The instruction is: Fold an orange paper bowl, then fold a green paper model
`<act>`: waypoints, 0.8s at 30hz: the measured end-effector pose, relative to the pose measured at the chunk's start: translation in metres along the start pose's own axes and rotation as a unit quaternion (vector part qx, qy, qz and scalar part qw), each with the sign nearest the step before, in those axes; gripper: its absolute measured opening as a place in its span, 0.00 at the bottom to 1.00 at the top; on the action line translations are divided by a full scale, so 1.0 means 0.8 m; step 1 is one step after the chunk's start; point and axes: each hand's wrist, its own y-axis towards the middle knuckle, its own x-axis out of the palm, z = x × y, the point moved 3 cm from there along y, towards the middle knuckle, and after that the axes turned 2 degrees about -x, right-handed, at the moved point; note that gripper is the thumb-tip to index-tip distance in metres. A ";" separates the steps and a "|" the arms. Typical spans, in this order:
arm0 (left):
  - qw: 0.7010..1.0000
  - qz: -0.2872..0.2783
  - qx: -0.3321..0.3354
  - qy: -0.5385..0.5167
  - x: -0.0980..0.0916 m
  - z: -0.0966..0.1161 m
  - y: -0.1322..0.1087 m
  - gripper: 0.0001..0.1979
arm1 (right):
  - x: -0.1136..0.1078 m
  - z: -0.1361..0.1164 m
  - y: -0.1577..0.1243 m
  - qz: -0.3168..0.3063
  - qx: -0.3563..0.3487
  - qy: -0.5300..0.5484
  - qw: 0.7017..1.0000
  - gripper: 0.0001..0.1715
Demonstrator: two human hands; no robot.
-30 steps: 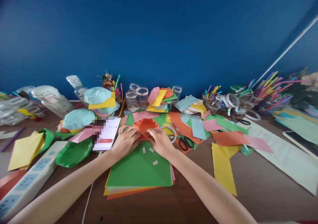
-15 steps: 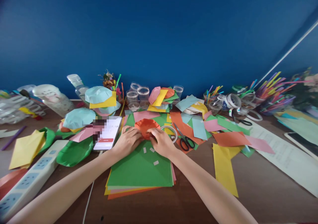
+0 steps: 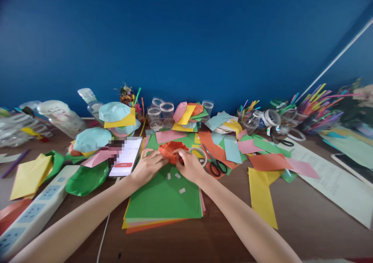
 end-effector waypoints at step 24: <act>0.997 -0.021 -0.050 -0.057 -0.002 -0.006 0.003 0.13 | -0.005 0.006 -0.002 -0.041 -0.125 -0.167 0.977 0.14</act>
